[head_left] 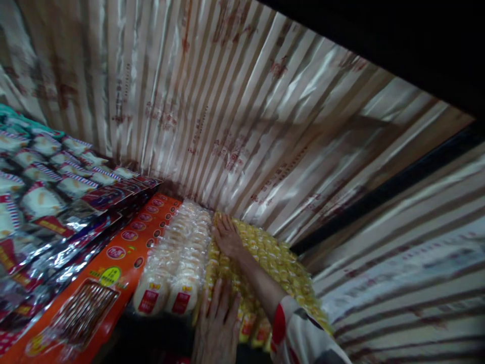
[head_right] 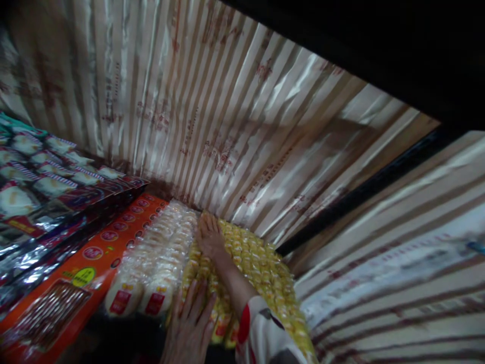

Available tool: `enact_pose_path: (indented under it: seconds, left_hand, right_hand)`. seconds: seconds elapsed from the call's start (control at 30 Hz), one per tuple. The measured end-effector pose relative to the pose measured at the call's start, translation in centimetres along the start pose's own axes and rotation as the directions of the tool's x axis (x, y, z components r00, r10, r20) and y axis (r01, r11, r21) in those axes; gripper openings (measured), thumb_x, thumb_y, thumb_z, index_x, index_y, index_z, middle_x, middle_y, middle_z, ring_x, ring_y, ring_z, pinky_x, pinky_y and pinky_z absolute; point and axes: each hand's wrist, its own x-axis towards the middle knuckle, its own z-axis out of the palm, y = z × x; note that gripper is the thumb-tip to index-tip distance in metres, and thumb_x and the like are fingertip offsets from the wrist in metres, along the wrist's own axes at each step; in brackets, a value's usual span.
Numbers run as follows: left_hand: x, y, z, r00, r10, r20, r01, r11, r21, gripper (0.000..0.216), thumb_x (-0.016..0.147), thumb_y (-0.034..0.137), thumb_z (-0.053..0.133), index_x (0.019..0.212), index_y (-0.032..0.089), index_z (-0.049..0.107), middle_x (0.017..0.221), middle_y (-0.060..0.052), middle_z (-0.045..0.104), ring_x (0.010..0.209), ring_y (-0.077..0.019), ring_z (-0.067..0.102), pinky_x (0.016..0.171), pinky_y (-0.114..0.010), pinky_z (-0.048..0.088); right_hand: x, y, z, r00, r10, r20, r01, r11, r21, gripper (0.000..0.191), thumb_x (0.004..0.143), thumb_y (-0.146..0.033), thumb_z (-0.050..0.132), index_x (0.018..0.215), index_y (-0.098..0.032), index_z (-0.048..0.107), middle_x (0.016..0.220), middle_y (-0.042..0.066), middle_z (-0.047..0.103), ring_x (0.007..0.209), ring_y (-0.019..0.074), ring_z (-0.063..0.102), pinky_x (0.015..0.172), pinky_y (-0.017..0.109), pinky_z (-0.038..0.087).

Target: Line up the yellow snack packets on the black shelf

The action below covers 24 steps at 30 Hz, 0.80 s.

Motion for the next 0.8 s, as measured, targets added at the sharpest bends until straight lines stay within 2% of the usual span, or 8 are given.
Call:
enact_pose_path:
  seconds: [0.13,0.23,0.43,0.67,0.8]
  left_hand:
    - [-0.5,0.4,1.0,0.998,-0.064,-0.007,0.064,0.998,-0.013,0.042,0.082,0.048,0.048,0.119,0.03,0.058,0.128,-0.003,0.057,0.138,-0.0221,0.02,0.114,-0.046,0.004]
    - [-0.8,0.6,1.6,0.998,-0.056,0.007,0.056,0.998,-0.016,0.041,0.082,0.048,0.047,0.117,0.03,0.06,0.127,-0.004,0.058,0.137,-0.0231,0.022,0.114,-0.048,0.005]
    - [-0.7,0.8,1.4,0.996,-0.092,0.017,0.092,0.996,-0.021,0.044,0.081,0.049,0.05,0.121,0.031,0.056,0.129,-0.003,0.056,0.138,-0.0223,0.02,0.114,-0.047,0.004]
    - [-0.3,0.7,0.5,0.996,-0.074,0.04,0.076,0.996,-0.053,0.042,0.081,0.045,0.051,0.12,0.029,0.057,0.134,-0.003,0.052,0.139,-0.0233,0.015,0.114,-0.047,0.003]
    - [-0.3,0.6,0.4,0.996,-0.062,0.057,0.064,0.997,-0.035,0.041,0.082,0.044,0.051,0.12,0.029,0.058,0.134,-0.003,0.052,0.139,-0.0236,0.016,0.113,-0.047,0.002]
  right_hand:
    - [4.3,-0.2,0.0,0.997,0.039,0.062,-0.037,0.999,-0.036,0.06,0.095,-0.045,0.019,0.143,-0.01,0.025,0.151,0.011,0.017,0.14,0.0212,0.011,0.112,0.041,0.012]
    - [6.2,0.3,0.9,0.992,0.058,0.108,-0.05,0.996,-0.074,0.061,0.095,-0.044,0.018,0.142,-0.007,0.027,0.149,0.014,0.023,0.139,0.0221,0.018,0.111,0.041,0.015]
    - [5.7,1.3,2.4,0.995,0.039,0.092,-0.029,0.993,-0.111,0.061,0.095,-0.039,0.018,0.14,0.0,0.028,0.147,0.019,0.026,0.139,0.0212,0.019,0.111,0.036,0.016]
    - [5.7,1.2,2.1,0.991,0.043,0.125,-0.032,0.995,-0.093,0.062,0.094,-0.041,0.019,0.141,-0.001,0.027,0.149,0.016,0.023,0.139,0.0204,0.018,0.111,0.033,0.014]
    - [5.5,0.8,1.5,0.979,0.053,0.197,-0.039,0.997,-0.074,0.062,0.094,-0.043,0.017,0.143,-0.005,0.025,0.151,0.014,0.018,0.14,0.0205,0.013,0.112,0.034,0.012]
